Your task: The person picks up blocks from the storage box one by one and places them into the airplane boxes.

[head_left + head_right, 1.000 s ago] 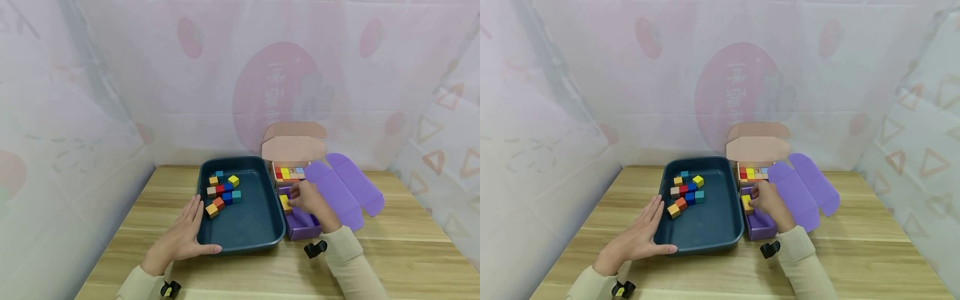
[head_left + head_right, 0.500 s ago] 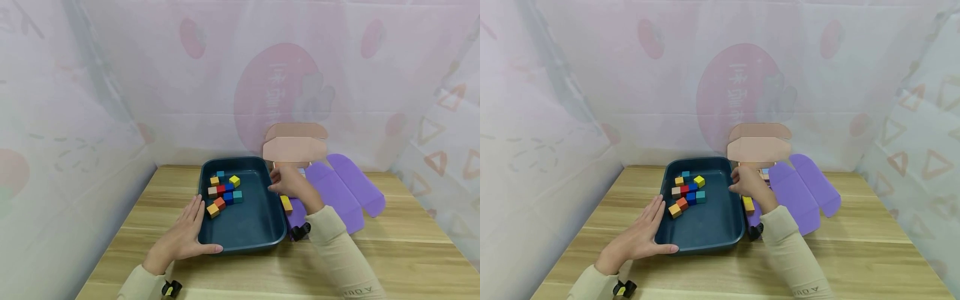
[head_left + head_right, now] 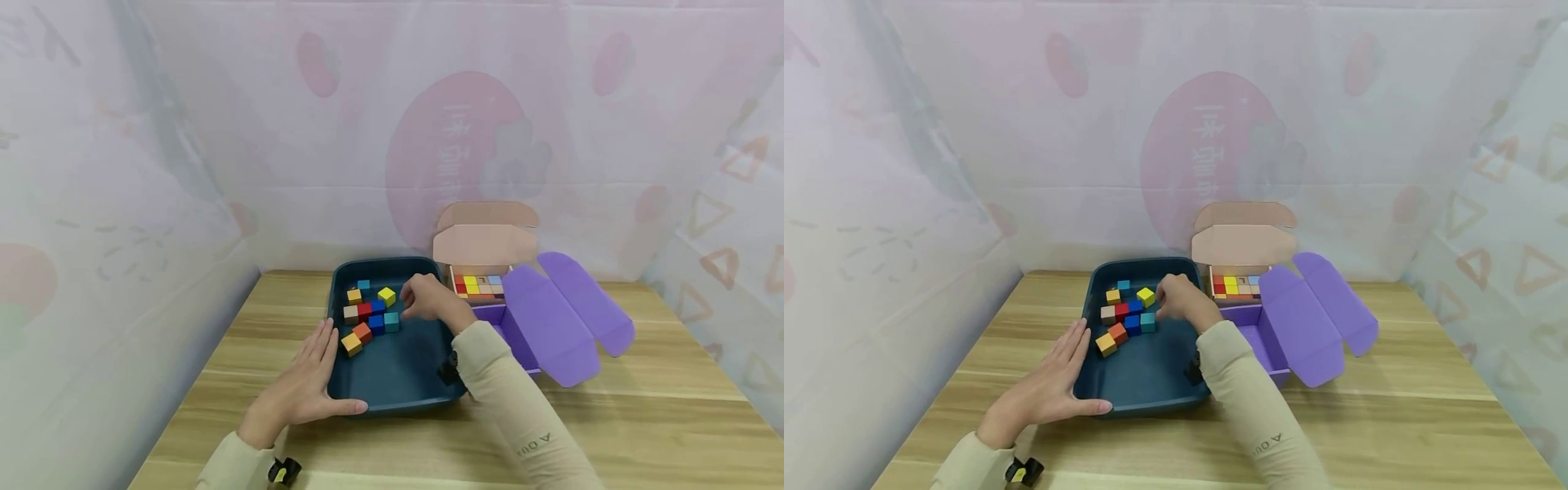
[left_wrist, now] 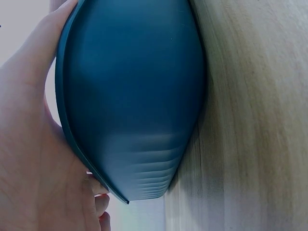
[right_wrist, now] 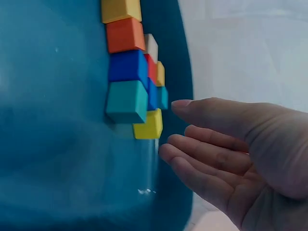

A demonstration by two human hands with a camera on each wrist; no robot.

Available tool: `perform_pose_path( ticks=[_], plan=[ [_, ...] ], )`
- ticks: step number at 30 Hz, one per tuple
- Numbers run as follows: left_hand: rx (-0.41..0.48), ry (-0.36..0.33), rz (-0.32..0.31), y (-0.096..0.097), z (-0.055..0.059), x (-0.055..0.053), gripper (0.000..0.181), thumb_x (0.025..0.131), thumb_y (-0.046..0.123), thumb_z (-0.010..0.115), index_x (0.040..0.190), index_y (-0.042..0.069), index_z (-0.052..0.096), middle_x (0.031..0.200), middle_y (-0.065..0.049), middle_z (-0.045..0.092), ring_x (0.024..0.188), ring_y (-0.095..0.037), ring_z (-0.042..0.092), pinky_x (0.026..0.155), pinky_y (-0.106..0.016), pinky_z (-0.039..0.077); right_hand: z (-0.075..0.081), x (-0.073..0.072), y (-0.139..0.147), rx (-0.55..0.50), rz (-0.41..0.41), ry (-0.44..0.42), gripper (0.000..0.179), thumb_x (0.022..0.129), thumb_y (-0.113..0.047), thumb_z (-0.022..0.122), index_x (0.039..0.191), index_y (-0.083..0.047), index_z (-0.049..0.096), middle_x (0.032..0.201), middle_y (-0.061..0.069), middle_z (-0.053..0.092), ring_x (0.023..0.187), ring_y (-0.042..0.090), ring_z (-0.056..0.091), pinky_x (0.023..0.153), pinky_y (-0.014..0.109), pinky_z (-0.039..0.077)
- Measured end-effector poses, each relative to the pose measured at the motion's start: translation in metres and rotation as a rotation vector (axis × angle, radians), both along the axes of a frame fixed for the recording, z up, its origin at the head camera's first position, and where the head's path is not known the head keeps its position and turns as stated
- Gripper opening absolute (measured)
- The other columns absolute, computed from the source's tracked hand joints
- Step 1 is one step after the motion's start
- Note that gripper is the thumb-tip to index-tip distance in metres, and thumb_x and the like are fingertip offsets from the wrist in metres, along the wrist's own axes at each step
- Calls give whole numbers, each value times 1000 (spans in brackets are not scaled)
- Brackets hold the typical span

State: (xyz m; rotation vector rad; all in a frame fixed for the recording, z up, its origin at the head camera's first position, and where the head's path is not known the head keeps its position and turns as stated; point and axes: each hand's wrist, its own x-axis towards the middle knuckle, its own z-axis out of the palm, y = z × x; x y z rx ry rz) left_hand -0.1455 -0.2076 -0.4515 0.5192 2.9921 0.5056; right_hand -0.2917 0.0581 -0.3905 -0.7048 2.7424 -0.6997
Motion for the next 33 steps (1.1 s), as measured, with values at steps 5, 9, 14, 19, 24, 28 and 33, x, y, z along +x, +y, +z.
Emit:
perform_pose_path(
  ticks=[5,9,14,19,24,28,33],
  plan=[
    [0,9,-2,-1,1,0,138,77,87,67,168,-2,14,179,-19,2,166,-41,3,132,-64,17,-9,-5,-16,36,-3,-19,34,93,-13,82,123,0,74,114,11,75,99,22,68,96,39,63],
    [2,15,-3,-1,1,0,138,77,88,67,168,-2,15,179,-19,3,166,-42,4,132,-64,17,-17,-6,-25,84,-18,-26,30,93,-15,82,118,-1,76,112,10,71,101,24,61,96,41,61],
    [2,9,-4,-1,1,1,138,77,87,67,168,-2,15,179,-19,3,166,-41,4,132,-64,17,-27,-8,-29,99,-56,-42,28,92,-16,84,115,-3,76,114,10,69,101,24,59,97,42,61],
    [5,9,-4,0,1,1,137,77,86,68,168,-2,15,179,-19,3,166,-41,4,132,-64,18,-32,-9,-29,98,-65,-44,29,90,-15,86,115,-3,76,114,10,71,98,22,63,96,41,62],
    [1,15,-11,2,2,1,138,77,87,67,168,-2,15,179,-19,3,166,-41,4,132,-64,18,-32,-5,-26,85,-79,-48,31,91,-16,85,118,-4,76,115,11,70,101,24,62,97,42,62],
    [1,11,-15,2,3,1,137,77,85,68,168,-2,14,179,-19,2,166,-41,4,132,-64,18,-28,-2,-20,85,-80,-50,29,92,-17,84,118,-6,77,112,9,70,102,24,61,96,41,62],
    [-2,12,-7,2,5,1,138,77,86,68,168,-2,14,179,-19,2,166,-42,4,132,-64,19,-16,2,-9,43,-63,-28,23,91,-14,85,111,-6,78,109,9,72,98,22,63,92,40,62]
  ],
)
